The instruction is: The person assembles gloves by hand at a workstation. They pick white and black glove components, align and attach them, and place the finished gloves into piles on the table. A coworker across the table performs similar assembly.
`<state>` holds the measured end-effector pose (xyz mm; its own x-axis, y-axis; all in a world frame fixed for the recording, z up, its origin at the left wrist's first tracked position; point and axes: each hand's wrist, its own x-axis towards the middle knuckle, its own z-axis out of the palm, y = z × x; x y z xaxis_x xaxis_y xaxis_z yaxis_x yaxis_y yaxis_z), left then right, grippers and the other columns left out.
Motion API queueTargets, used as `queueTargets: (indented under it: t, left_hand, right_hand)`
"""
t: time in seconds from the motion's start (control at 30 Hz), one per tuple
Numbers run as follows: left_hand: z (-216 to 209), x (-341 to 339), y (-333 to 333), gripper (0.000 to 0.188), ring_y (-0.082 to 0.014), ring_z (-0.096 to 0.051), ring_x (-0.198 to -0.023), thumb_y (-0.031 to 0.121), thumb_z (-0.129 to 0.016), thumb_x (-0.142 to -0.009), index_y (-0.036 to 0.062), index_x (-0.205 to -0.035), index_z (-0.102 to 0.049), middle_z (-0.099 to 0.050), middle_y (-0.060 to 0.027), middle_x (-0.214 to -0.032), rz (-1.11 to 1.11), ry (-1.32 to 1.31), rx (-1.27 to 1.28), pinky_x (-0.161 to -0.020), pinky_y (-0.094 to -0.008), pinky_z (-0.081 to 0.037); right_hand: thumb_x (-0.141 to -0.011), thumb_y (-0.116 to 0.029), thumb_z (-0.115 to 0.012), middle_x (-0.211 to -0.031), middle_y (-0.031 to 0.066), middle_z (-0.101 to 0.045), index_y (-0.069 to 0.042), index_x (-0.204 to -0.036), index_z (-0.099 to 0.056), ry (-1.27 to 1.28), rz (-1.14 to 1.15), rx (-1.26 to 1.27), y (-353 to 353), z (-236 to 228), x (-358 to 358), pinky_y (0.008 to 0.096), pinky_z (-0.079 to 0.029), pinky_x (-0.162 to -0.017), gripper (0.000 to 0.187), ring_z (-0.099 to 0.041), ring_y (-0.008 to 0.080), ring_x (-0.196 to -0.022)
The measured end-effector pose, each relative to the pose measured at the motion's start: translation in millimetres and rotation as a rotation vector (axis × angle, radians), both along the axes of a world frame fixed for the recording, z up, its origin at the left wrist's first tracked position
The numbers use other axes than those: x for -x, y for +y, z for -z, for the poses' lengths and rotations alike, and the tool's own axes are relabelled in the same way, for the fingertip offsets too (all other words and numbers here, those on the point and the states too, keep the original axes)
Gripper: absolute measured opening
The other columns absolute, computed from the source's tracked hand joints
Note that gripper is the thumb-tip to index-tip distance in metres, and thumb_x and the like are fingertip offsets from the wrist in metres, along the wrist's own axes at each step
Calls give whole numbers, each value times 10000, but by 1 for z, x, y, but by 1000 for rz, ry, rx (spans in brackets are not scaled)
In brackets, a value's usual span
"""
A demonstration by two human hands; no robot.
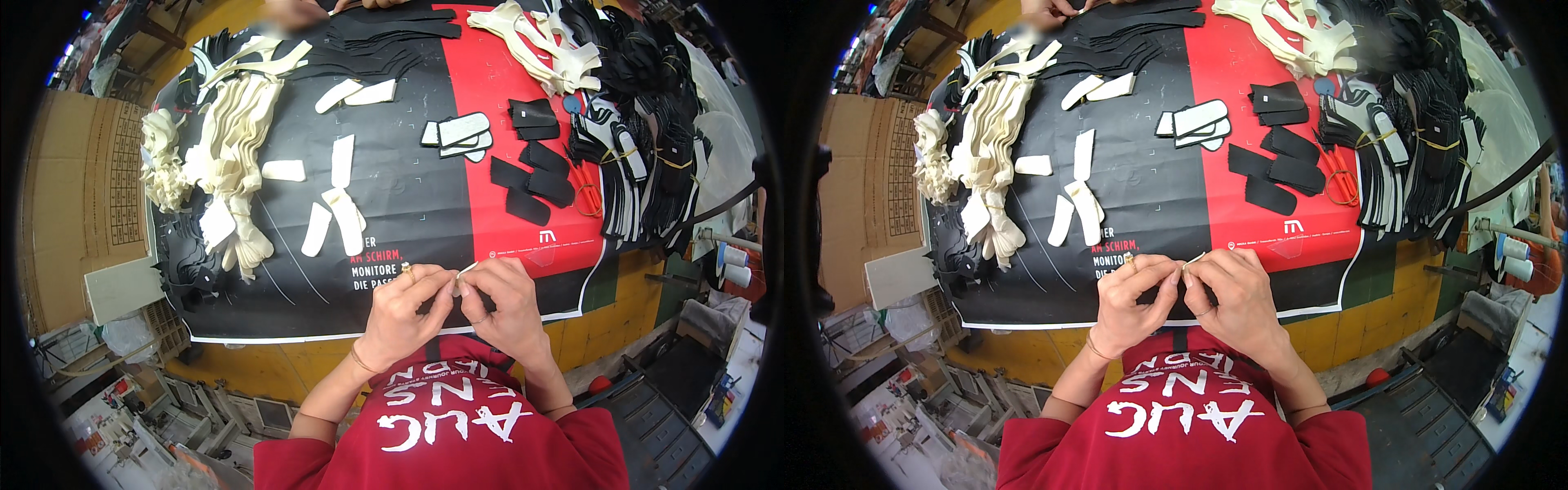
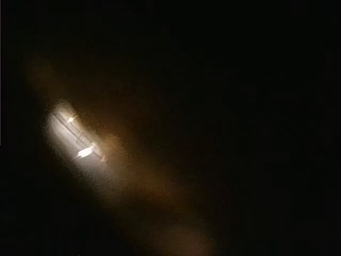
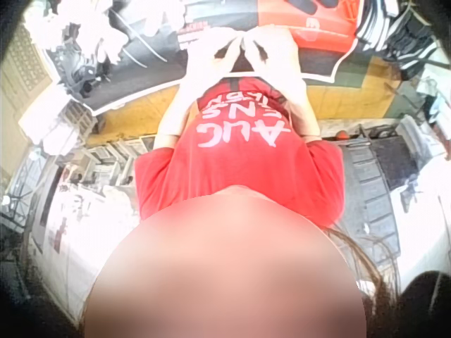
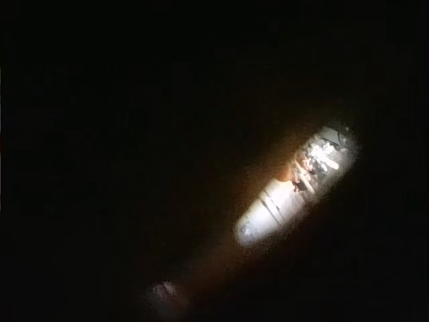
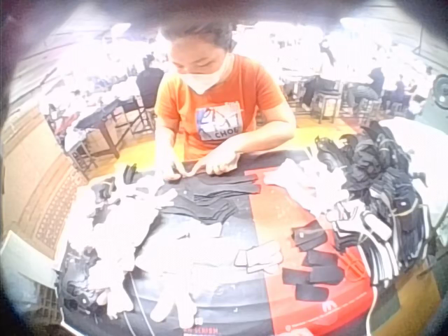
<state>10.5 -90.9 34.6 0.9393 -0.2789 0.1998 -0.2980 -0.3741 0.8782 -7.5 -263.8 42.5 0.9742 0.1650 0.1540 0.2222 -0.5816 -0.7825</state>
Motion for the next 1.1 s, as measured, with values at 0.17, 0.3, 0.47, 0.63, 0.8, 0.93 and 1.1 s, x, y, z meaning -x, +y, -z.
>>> queueTargets:
  t: [0.17,0.3,0.47,0.63,0.8,0.93,1.1]
  left_hand:
    - [0,4,1,80,-174,-710,-720,-57,-673,-855,-59,-925,-712,-718,-121,-872,-36,157,74,-646,-261,-565]
    - [5,5,6,90,-117,-685,-707,-32,-669,-892,-62,-968,-708,-712,-107,-907,-179,272,245,-619,-228,-552]
    - [5,7,16,124,-133,-688,-825,-4,-597,-977,-84,-1021,-680,-695,-113,-962,-172,460,544,-670,-244,-560]
    - [3,8,12,154,-142,-684,-802,31,-570,-1005,-82,-1054,-663,-694,-114,-943,-27,663,776,-656,-247,-551]
    - [3,5,15,188,-128,-645,-710,86,-558,-1020,-62,-1053,-670,-701,-111,-850,-5,863,858,-669,-250,-530]
    - [2,6,17,186,-130,-650,-719,83,-561,-1019,-62,-1058,-671,-704,-111,-854,20,826,735,-672,-251,-534]
    - [4,6,14,193,-132,-661,-746,94,-560,-1023,-60,-1066,-668,-708,-114,-867,58,841,698,-678,-256,-546]
  right_hand:
    - [-823,-47,-691,-812,59,-670,-27,-871,-682,11,-4,-30,-1,0,1,346,-455,-756,53,-627,246,-753]
    - [-832,-67,-664,-843,72,-670,-22,-886,-676,115,-23,-193,-12,-1,5,341,-473,-753,71,-637,235,-776]
    - [-884,-179,-569,-1015,137,-645,34,-1122,-630,292,-126,-757,-24,13,1,321,-485,-839,325,-611,185,-893]
    - [-904,-223,-593,-1368,151,-504,0,-1520,-315,374,-70,-898,-11,30,4,323,-448,-935,712,-548,177,-1080]
    - [-820,-210,-642,-1354,198,-525,15,-1442,-461,243,-210,-827,-17,31,4,350,-455,-937,687,-565,216,-1075]
    - [-802,-149,-658,-1271,201,-588,21,-1335,-582,248,-227,-880,-22,29,1,340,-471,-911,565,-592,233,-1072]
    - [-785,-33,-763,-1160,177,-655,-18,-1173,-709,69,-124,-604,-18,26,1,310,-526,-825,392,-651,216,-986]
